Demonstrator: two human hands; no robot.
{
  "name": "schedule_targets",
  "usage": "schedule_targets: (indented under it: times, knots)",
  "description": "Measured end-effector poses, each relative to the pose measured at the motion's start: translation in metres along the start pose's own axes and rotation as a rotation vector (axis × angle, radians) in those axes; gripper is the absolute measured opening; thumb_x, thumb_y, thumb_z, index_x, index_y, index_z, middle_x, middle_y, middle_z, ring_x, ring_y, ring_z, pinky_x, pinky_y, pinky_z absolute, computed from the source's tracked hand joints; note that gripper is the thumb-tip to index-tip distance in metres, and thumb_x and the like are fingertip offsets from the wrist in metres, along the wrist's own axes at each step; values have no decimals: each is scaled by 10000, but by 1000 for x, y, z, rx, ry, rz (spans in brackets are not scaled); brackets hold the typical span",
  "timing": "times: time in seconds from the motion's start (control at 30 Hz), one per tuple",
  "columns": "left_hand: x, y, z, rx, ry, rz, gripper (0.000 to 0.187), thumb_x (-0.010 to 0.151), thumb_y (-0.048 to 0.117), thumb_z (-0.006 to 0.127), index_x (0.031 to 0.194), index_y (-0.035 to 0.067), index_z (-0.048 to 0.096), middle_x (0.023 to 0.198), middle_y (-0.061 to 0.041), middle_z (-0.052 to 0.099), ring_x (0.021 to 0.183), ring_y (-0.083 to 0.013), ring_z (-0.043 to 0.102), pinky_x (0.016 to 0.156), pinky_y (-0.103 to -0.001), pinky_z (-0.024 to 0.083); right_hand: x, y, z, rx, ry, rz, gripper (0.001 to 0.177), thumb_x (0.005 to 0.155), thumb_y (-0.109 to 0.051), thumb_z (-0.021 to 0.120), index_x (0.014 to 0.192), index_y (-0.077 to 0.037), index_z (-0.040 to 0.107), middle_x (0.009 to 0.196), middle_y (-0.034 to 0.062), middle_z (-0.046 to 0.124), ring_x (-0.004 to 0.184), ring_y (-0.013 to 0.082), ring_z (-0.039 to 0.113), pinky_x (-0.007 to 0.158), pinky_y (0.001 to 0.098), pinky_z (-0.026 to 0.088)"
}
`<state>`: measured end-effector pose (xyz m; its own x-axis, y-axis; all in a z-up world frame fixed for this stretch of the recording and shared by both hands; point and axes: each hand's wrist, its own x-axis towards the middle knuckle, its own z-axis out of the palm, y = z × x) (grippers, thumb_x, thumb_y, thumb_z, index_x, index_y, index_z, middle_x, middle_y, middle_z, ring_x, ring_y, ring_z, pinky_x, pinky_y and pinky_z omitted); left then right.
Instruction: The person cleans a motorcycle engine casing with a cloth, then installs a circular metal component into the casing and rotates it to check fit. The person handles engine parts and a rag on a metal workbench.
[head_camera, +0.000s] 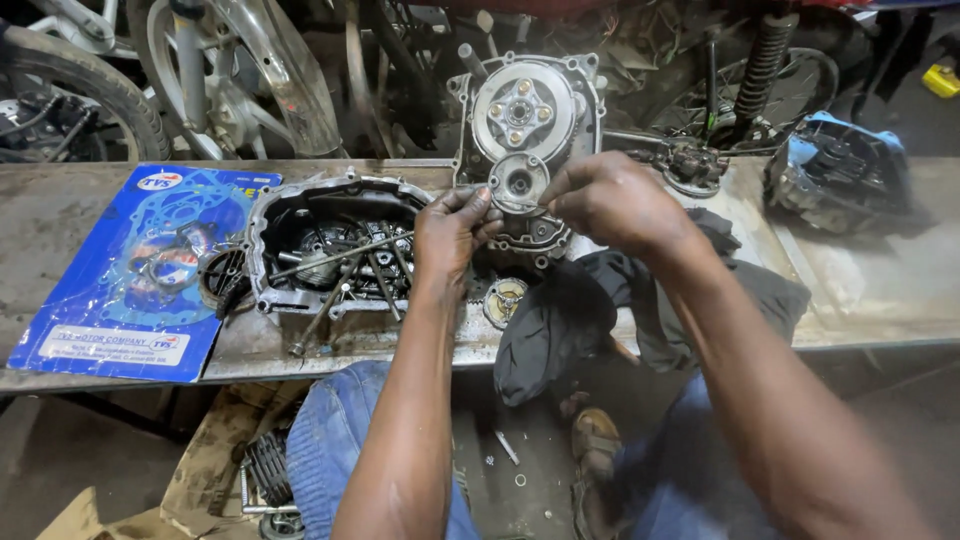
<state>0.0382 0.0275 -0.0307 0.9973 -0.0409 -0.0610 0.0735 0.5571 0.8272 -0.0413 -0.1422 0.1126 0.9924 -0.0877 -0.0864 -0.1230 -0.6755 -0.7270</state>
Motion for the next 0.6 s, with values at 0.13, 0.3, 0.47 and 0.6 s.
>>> schedule_targets:
  times: [0.13, 0.3, 0.47, 0.6]
  knots:
    - [-5, 8, 5, 15, 1, -8, 230, 898, 129, 782, 1056, -28, 724, 842, -107, 681, 761, -209, 753, 735, -344, 696, -33, -8, 17, 221, 82, 19, 188, 760, -150, 725, 921, -109, 814, 520, 79, 584, 505, 159, 578, 488, 266, 436]
    - [7, 3, 2, 14, -7, 4, 227, 892, 153, 795, 1043, -4, 733, 824, -81, 669, 727, -187, 741, 726, -326, 695, -17, 26, 54, 588, 203, -73, 195, 815, -77, 704, 991, -38, 778, 481, 101, 534, 355, 168, 514, 322, 268, 403]
    - [4, 8, 2, 30, -14, 11, 224, 889, 159, 801, 1019, -11, 735, 811, -102, 667, 726, -211, 742, 721, -346, 699, -21, 26, 82, 709, 246, -22, 235, 853, -116, 666, 1066, -87, 761, 513, 47, 540, 391, 111, 494, 347, 242, 379]
    - [1, 7, 3, 70, -12, 11, 219, 901, 148, 780, 1032, -21, 734, 809, -97, 661, 730, -205, 741, 717, -324, 694, -10, 35, 116, 1001, 318, -61, 213, 916, -52, 617, 1115, -4, 677, 475, 54, 477, 334, 107, 430, 311, 226, 298]
